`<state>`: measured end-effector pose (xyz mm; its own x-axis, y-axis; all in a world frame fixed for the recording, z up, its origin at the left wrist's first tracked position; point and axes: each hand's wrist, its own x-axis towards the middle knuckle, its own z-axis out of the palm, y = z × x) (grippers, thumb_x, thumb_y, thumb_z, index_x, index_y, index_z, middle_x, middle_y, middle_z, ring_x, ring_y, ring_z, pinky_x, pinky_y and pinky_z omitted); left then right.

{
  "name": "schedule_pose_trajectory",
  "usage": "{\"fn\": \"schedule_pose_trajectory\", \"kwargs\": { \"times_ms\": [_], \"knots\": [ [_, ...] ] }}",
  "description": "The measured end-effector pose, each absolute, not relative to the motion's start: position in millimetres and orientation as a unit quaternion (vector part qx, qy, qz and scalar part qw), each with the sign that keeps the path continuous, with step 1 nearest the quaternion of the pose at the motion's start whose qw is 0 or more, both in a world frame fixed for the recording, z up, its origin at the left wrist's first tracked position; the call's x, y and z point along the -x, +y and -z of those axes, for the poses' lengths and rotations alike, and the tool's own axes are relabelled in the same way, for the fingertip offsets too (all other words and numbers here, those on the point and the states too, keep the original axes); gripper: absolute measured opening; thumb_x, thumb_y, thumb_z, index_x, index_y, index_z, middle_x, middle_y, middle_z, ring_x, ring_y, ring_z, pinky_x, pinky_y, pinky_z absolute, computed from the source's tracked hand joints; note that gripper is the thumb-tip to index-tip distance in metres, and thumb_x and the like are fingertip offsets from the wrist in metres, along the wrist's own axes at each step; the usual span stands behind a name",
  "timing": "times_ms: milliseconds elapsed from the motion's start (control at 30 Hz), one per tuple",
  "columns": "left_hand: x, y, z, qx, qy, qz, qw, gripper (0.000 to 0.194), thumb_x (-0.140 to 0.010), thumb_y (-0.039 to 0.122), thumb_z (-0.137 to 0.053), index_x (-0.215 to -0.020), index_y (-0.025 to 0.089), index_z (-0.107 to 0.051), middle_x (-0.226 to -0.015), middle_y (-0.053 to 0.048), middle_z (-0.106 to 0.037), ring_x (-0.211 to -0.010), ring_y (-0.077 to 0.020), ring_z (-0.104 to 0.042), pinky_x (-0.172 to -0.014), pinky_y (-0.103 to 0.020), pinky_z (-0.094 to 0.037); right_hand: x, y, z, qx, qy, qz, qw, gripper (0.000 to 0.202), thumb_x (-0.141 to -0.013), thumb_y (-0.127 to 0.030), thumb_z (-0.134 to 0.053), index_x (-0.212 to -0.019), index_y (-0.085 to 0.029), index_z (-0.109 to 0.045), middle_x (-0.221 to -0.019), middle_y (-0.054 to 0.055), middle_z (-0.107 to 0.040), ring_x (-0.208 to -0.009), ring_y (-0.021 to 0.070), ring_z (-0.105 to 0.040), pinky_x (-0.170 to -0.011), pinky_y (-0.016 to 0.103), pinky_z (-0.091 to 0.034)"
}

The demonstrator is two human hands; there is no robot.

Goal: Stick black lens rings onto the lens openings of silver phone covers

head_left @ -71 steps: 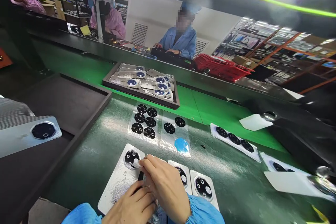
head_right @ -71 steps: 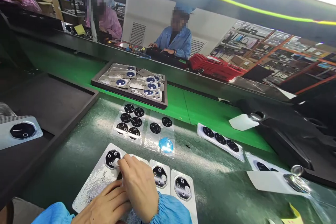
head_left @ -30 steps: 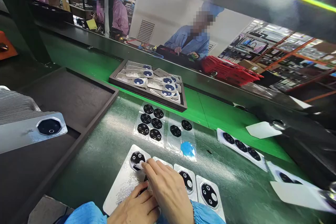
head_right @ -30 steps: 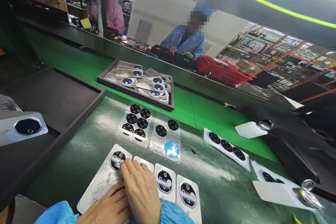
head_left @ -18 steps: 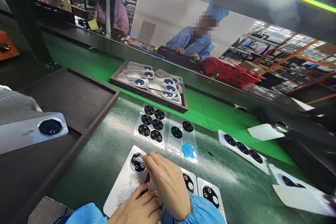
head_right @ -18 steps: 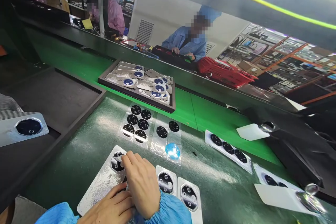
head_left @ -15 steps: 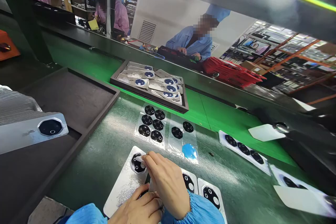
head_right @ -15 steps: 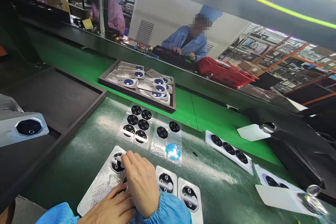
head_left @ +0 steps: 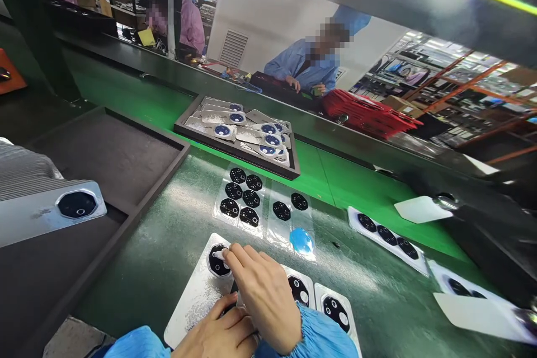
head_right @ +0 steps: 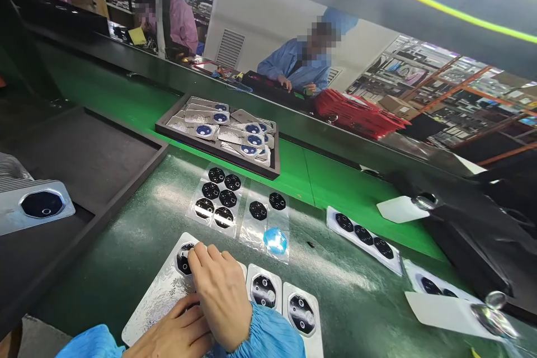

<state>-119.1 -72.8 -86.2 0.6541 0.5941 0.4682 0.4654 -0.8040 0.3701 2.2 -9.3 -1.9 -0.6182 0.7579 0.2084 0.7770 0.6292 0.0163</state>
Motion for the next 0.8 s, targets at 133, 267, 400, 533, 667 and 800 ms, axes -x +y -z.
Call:
{"fn": "schedule_pose_trajectory", "kwargs": {
  "times_ms": [133,267,400,533,667,800],
  "knots": [
    [121,-72,80,-0.907,0.294,-0.277,0.118,0.017,-0.101,0.033,-0.049,-0.102,0.019,-0.06,-0.099,0.004,-0.07,-0.099,-0.0146,-0.061,-0.107,-0.034,-0.033,-2,-9,3,0.428,-0.897,0.047,0.1,0.024,-0.079,-0.002,-0.065,-0.093,-0.019,-0.055,-0.082,0.0,-0.059,-0.068,0.0191,-0.05,-0.059,0.033,-0.029],
    [124,-72,78,-0.918,0.282,-0.24,0.144,0.028,-0.097,0.044,-0.053,-0.107,0.019,-0.059,-0.103,0.001,-0.071,-0.104,-0.0177,-0.06,-0.109,-0.036,-0.034,-1,-9,3,0.428,-0.897,0.049,0.1,0.025,-0.078,-0.002,-0.066,-0.093,-0.019,-0.055,-0.082,0.001,-0.06,-0.068,0.0193,-0.05,-0.059,0.033,-0.028],
    [125,-72,81,-0.914,0.289,-0.23,0.168,0.024,-0.098,0.039,-0.053,-0.111,0.02,-0.059,-0.106,0.001,-0.07,-0.105,-0.0175,-0.061,-0.109,-0.036,-0.035,0,-10,3,0.423,-0.9,0.054,0.093,0.025,-0.078,-0.001,-0.066,-0.093,-0.019,-0.055,-0.081,0.001,-0.059,-0.067,0.0196,-0.049,-0.058,0.034,-0.028],
    [127,-70,73,-0.919,0.279,-0.21,0.185,0.029,-0.096,0.042,-0.056,-0.114,0.02,-0.058,-0.11,0.0,-0.071,-0.106,-0.0186,-0.063,-0.109,-0.036,-0.037,1,-7,2,0.424,-0.9,0.046,0.093,0.023,-0.08,-0.004,-0.067,-0.093,-0.019,-0.055,-0.081,0.0,-0.059,-0.067,0.0194,-0.049,-0.058,0.034,-0.028],
    [131,-68,63,-0.918,0.283,-0.165,0.224,0.035,-0.094,0.04,-0.06,-0.124,0.021,-0.055,-0.122,-0.002,-0.068,-0.116,-0.0194,-0.059,-0.113,-0.038,-0.034,1,-5,2,0.434,-0.896,0.043,0.088,0.02,-0.082,-0.005,-0.066,-0.091,-0.02,-0.055,-0.08,0.0,-0.059,-0.067,0.0188,-0.049,-0.058,0.034,-0.028],
    [131,-69,71,-0.917,0.278,-0.153,0.241,0.042,-0.09,0.047,-0.064,-0.122,0.021,-0.057,-0.123,-0.004,-0.067,-0.118,-0.0232,-0.058,-0.114,-0.043,-0.035,2,-7,0,0.439,-0.893,0.049,0.085,0.019,-0.082,-0.006,-0.068,-0.088,-0.02,-0.055,-0.079,0.0,-0.059,-0.067,0.0185,-0.048,-0.057,0.033,-0.028]
  ]
}}
